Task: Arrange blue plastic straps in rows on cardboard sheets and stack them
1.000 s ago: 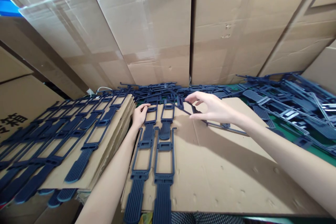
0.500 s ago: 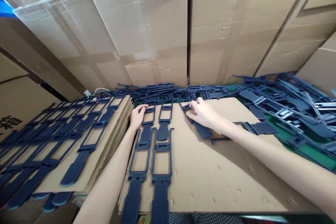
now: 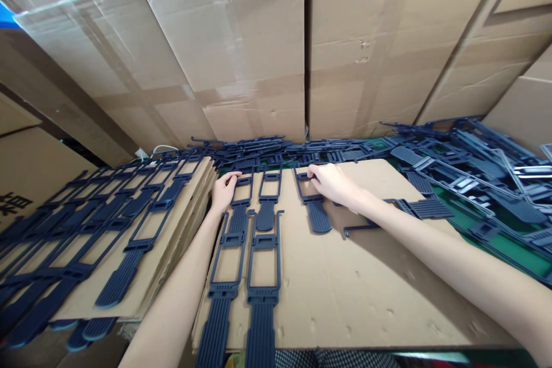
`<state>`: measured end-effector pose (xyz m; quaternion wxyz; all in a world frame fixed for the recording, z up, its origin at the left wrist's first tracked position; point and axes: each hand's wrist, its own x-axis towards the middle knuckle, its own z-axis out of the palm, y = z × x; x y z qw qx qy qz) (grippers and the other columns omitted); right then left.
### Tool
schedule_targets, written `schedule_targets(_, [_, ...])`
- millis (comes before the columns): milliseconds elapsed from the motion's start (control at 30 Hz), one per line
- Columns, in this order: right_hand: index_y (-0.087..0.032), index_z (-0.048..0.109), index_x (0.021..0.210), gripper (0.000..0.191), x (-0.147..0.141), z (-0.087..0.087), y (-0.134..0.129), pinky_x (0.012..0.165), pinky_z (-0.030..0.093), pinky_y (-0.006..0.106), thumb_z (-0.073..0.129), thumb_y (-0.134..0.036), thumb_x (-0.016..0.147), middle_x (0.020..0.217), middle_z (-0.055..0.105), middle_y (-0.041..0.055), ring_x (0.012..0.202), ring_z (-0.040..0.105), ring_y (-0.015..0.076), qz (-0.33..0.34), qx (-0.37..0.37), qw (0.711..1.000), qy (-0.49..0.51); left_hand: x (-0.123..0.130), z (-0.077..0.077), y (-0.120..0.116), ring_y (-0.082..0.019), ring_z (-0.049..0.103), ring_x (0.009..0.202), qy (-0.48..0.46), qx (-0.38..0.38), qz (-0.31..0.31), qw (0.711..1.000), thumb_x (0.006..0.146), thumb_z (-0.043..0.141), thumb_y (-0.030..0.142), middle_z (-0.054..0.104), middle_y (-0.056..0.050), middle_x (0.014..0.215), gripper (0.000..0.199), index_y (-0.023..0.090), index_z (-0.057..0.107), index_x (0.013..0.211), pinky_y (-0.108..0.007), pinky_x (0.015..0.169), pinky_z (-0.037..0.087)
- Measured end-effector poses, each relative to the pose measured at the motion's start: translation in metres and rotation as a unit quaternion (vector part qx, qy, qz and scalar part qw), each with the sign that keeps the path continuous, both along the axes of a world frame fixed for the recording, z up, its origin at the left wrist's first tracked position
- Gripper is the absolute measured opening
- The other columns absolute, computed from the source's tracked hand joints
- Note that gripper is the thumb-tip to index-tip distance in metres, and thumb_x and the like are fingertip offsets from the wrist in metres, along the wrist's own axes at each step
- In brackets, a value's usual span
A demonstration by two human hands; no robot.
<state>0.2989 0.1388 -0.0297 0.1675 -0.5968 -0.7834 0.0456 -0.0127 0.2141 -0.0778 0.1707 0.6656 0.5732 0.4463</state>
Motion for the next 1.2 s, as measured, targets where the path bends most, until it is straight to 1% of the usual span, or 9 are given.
schedule_targets(267, [-0.017,0.061,0.091,0.023,-0.003,-0.003,0.006,0.055,0.032,0.023,0.044,-0.013,0.076,0.062,0.06,0.0015,0.056,0.052,0.0156,-0.004,0.004,1.0,0.016,0.001,0.002,-0.002,-0.019,0.064,0.091,0.0,-0.004,0.002,1.0,0.084,0.046,0.026,0.069,-0.003,0.104,0.026,0.022,0.07,0.093,-0.029,0.088,0.047])
schedule_targets(433, [-0.017,0.061,0.089,0.021,-0.001,-0.006,0.009,0.055,0.031,0.023,0.045,-0.014,0.076,0.062,0.059,0.0017,0.057,0.052,0.016,-0.002,0.006,1.0,0.024,0.002,0.003,-0.003,-0.018,0.063,0.091,0.003,-0.004,0.004,1.0,0.084,0.046,0.025,0.069,-0.003,0.103,0.026,0.022,0.07,0.093,-0.029,0.088,0.047])
schedule_targets(667, [-0.016,0.061,0.088,0.02,-0.005,-0.002,0.006,0.056,0.032,0.024,0.045,-0.013,0.076,0.061,0.058,0.0016,0.057,0.052,0.0164,-0.004,0.004,1.0,0.026,0.002,0.003,-0.003,-0.019,0.064,0.091,0.006,-0.004,0.004,1.0,0.084,0.046,0.026,0.069,-0.003,0.103,0.026,0.021,0.07,0.094,-0.03,0.088,0.047])
schedule_targets(867, [-0.017,0.06,0.088,0.019,-0.009,0.001,0.006,0.056,0.032,0.023,0.045,-0.013,0.077,0.064,0.061,0.0018,0.058,0.053,0.0156,0.002,0.002,1.0,0.027,0.001,0.002,-0.002,-0.019,0.064,0.091,0.006,-0.004,0.003,1.0,0.084,0.046,0.025,0.069,-0.003,0.104,0.026,0.022,0.07,0.094,-0.03,0.087,0.047])
schedule_targets(1200, [-0.018,0.061,0.091,0.021,-0.013,-0.002,0.01,0.056,0.033,0.024,0.045,-0.013,0.077,0.064,0.061,0.0016,0.058,0.054,0.0158,0.009,0.005,1.0,0.02,0.0,0.002,-0.001,-0.019,0.064,0.09,0.004,-0.004,0.0,1.0,0.084,0.046,0.025,0.069,-0.003,0.104,0.026,0.022,0.07,0.093,-0.03,0.088,0.047])
